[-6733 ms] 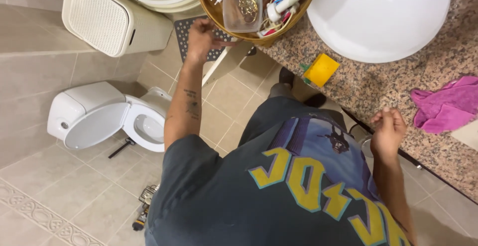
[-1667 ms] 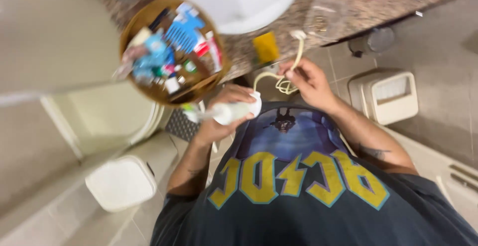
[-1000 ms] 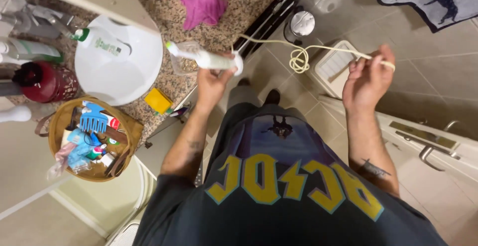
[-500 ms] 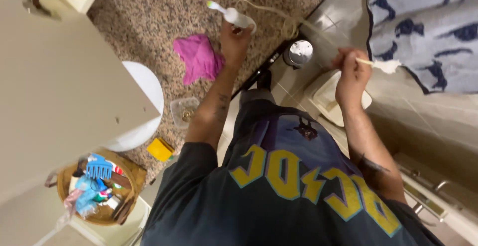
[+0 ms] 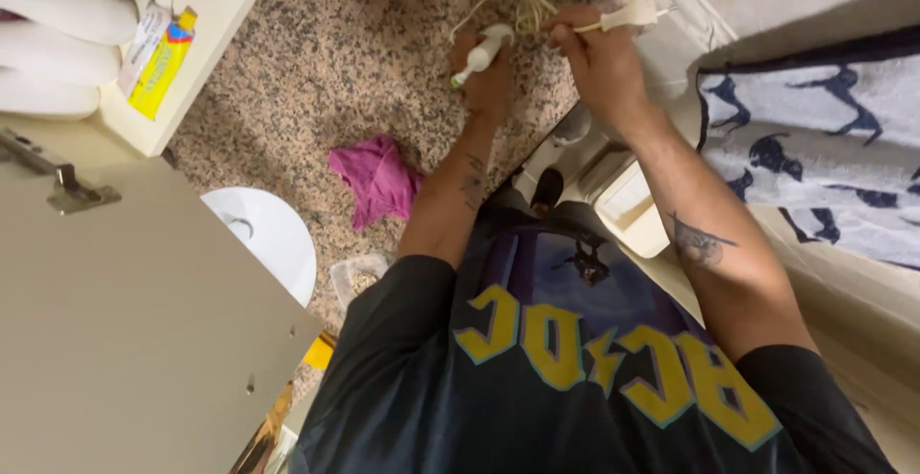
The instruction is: Organizing various toiletries, brushes, and personal care items in a bathroom basket and on the vanity counter.
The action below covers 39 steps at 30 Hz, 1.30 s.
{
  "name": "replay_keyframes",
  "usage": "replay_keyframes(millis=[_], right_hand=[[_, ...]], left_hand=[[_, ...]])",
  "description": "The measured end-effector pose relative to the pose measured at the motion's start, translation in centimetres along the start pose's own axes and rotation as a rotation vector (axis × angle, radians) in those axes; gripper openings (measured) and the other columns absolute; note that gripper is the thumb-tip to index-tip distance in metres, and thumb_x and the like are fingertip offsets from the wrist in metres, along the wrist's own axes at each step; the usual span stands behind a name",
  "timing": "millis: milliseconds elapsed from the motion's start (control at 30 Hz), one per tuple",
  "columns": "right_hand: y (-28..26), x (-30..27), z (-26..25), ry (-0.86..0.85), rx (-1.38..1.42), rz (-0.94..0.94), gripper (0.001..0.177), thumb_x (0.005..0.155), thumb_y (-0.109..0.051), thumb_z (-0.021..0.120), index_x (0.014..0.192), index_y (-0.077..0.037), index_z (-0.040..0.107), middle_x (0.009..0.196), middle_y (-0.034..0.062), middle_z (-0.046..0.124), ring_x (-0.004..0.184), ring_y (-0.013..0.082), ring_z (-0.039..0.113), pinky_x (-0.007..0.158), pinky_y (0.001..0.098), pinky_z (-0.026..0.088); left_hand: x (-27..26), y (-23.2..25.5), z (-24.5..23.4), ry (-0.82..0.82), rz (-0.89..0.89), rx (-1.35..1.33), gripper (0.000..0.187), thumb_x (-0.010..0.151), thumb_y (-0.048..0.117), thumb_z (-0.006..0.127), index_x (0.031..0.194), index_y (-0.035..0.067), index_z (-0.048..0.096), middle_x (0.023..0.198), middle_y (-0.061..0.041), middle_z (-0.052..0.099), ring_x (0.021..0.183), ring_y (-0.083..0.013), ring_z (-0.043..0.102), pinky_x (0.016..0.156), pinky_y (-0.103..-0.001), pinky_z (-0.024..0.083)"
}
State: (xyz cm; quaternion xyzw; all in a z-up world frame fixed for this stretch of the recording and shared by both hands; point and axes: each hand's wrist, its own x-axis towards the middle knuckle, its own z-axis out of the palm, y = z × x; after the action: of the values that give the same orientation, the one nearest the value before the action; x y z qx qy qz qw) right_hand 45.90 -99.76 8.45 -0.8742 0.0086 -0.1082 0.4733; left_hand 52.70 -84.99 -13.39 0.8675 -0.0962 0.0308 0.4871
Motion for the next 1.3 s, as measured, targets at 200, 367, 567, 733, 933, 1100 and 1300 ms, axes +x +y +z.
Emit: replay_keyframes(millis=[200,367,567,733,933,1100,1300], right_hand=[[3.6,2.4,0.5,-0.092,-0.18,0.041,0.017,0.113,-0.008,0.056,0.115,-0.001,0.071,0.097,0.0166,0.072,0.079,0.024,0.07,0.065,0.0375,0.055],[6.0,4.6,-0.2,-0.234,-0.411,0.132,0.022,0.117,-0.018,0.053,0.115,-0.002,0.067,0.089,0.0196,0.069,0.072,0.0315,0.067,0.06,0.0429,0.053],[6.7,5.4,-1.1,-0.253,-0.458,0.012,0.023,0.115,-0.022,0.052,0.111,-0.005,0.065,0.081,0.0197,0.066,0.07,0.0357,0.065,0.062,0.0504,0.05],[6.1,4.9,-2.6,-0.338,-0.521,0.168,0.026,0.116,-0.027,0.049,0.116,-0.007,0.066,0.076,0.0213,0.063,0.067,0.0371,0.064,0.063,0.0503,0.051],[8.9,4.1,-3.4,-0.385,-0.663,0.083,0.033,0.117,-0.034,0.054,0.104,-0.008,0.071,0.087,0.019,0.069,0.076,0.0333,0.068,0.07,0.0491,0.054],[4.0,1.5,-5.9,-0.117,-0.241,0.101,0.035,0.101,-0.019,0.064,0.126,0.005,0.058,0.101,0.0205,0.072,0.088,0.0263,0.069,0.074,0.0422,0.056],[7.2,-1.5,-8.4,0.413,1.469,0.566,0.026,0.113,-0.014,0.056,0.131,0.004,0.063,0.109,0.0083,0.073,0.096,0.0164,0.069,0.093,0.0298,0.058]], left_hand=[[0.8,2.5,2.1,0.105,0.032,0.153,0.036,0.076,0.017,0.082,0.086,0.009,0.049,0.086,-0.011,0.055,0.084,-0.0358,0.054,0.069,-0.05,0.046],[-0.4,4.4,3.3,-0.08,-0.178,0.181,0.038,0.084,0.019,0.081,0.1,0.008,0.049,0.094,-0.013,0.059,0.087,-0.035,0.06,0.075,-0.051,0.051],[-2.0,2.8,1.8,-0.05,-0.038,0.078,0.042,0.083,0.006,0.074,0.12,0.005,0.054,0.114,-0.017,0.061,0.105,-0.0364,0.061,0.088,-0.05,0.053],[2.9,6.1,-5.5,0.006,-0.083,-0.186,0.042,0.096,0.005,0.062,0.137,0.003,0.053,0.122,-0.016,0.055,0.109,-0.0273,0.06,0.091,-0.042,0.057],[10.6,15.9,-5.4,-0.12,0.712,-0.175,0.042,0.092,0.024,0.084,0.129,0.012,0.07,0.121,-0.008,0.071,0.115,-0.022,0.064,0.096,-0.039,0.054],[8.7,18.4,-2.3,-0.508,0.254,-0.624,0.013,0.098,0.012,0.073,0.108,0.004,0.071,0.095,-0.002,0.074,0.087,-0.0144,0.073,0.08,-0.028,0.06],[6.4,16.5,1.4,-0.689,0.193,-0.771,0.007,0.102,0.01,0.067,0.103,0.003,0.066,0.091,-0.002,0.073,0.085,-0.0102,0.071,0.076,-0.028,0.056]])
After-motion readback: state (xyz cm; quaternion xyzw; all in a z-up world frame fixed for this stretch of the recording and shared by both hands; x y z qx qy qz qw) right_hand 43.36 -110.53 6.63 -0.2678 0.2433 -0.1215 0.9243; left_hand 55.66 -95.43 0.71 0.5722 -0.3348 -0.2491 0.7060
